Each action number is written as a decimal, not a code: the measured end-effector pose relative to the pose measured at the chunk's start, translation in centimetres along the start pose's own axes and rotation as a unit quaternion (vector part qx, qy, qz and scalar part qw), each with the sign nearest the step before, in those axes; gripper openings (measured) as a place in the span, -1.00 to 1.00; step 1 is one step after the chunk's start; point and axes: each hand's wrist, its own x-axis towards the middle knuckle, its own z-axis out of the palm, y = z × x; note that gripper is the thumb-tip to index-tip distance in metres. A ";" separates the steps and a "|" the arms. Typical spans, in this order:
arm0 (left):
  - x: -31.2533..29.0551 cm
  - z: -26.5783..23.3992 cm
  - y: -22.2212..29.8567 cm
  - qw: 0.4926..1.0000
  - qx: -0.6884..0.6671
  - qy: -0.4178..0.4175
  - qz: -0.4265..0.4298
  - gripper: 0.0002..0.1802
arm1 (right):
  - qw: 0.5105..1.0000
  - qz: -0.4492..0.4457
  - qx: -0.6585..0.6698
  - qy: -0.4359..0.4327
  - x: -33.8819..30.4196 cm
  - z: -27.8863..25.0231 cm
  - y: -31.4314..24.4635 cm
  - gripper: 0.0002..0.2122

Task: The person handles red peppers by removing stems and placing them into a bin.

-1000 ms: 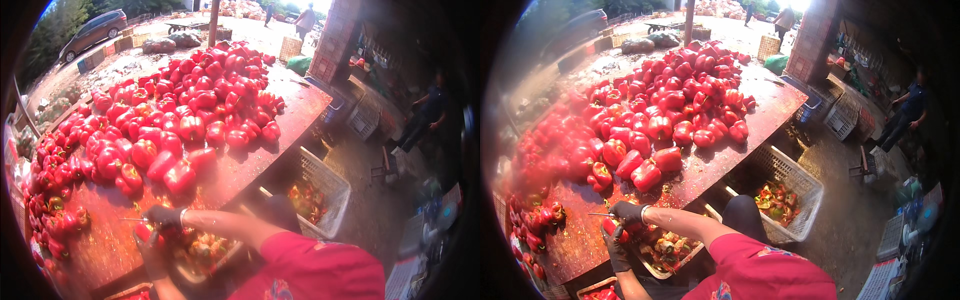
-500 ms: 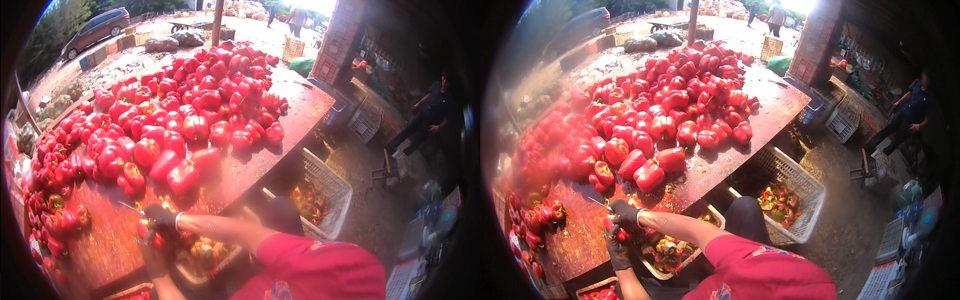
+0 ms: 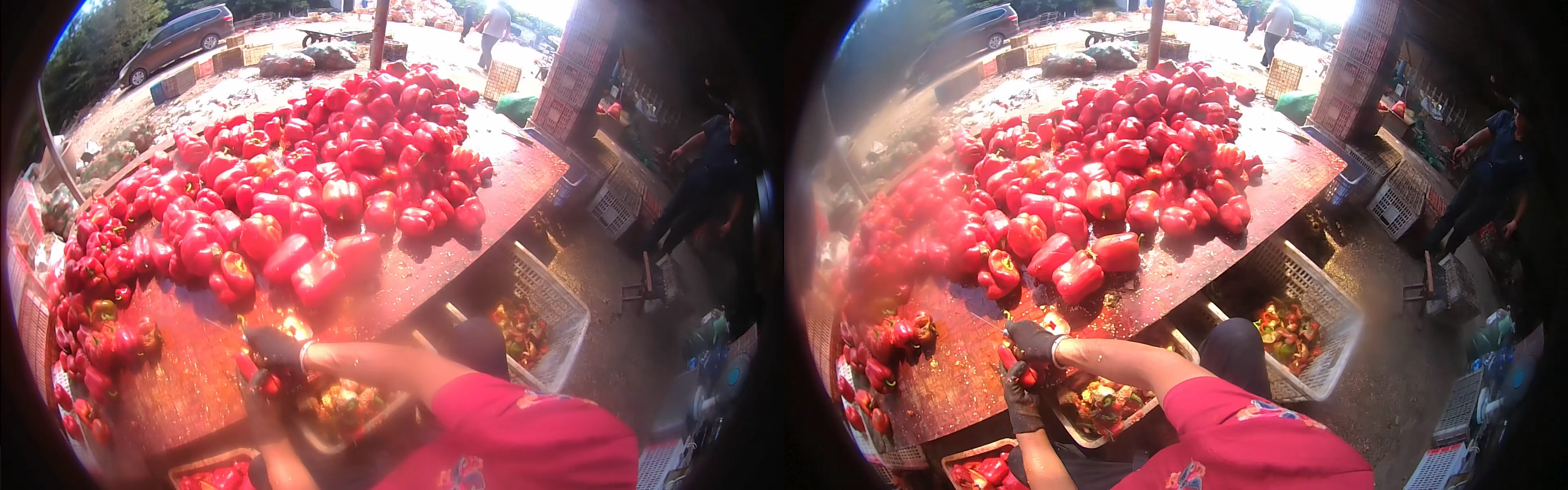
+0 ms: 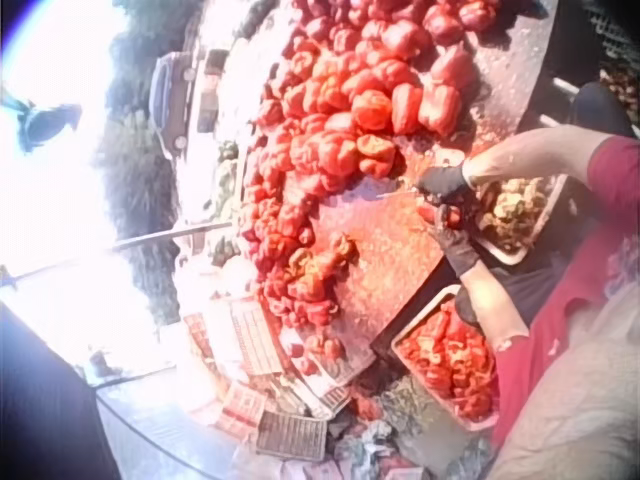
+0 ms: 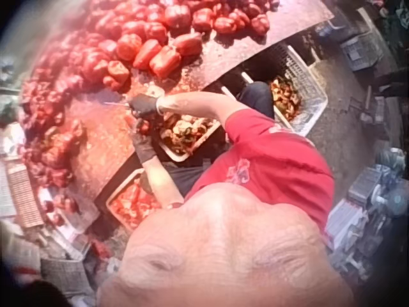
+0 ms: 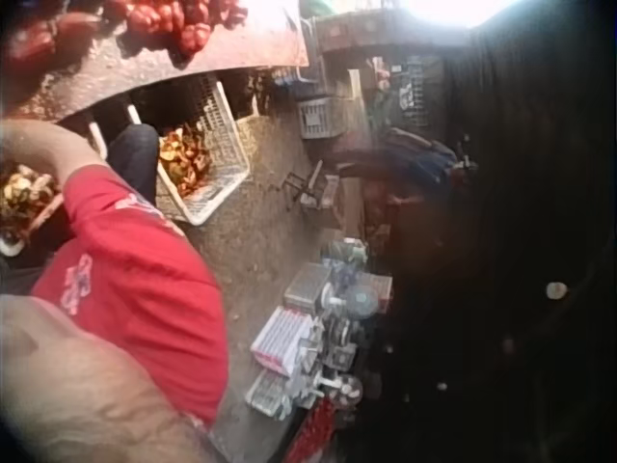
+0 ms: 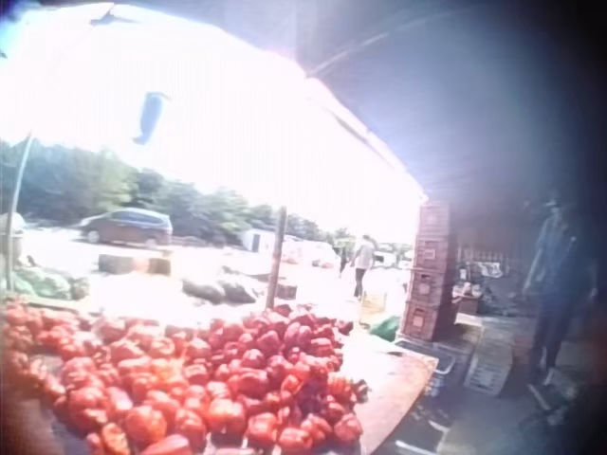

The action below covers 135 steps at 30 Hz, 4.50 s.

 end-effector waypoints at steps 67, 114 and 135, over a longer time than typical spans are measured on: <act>-2.1 -11.3 3.7 0.820 0.504 0.221 0.161 -0.45 | 0.980 -0.065 0.020 0.186 -16.3 -9.6 2.7 -0.85; -0.1 1.3 -1.3 0.979 0.195 0.065 0.012 -0.47 | 0.885 0.197 0.416 0.064 -15.1 -3.7 0.9 -0.78; 0.7 -0.1 -3.8 0.977 0.177 0.112 -0.036 -0.34 | 0.991 0.070 0.095 0.069 -12.6 -4.4 -0.3 -0.38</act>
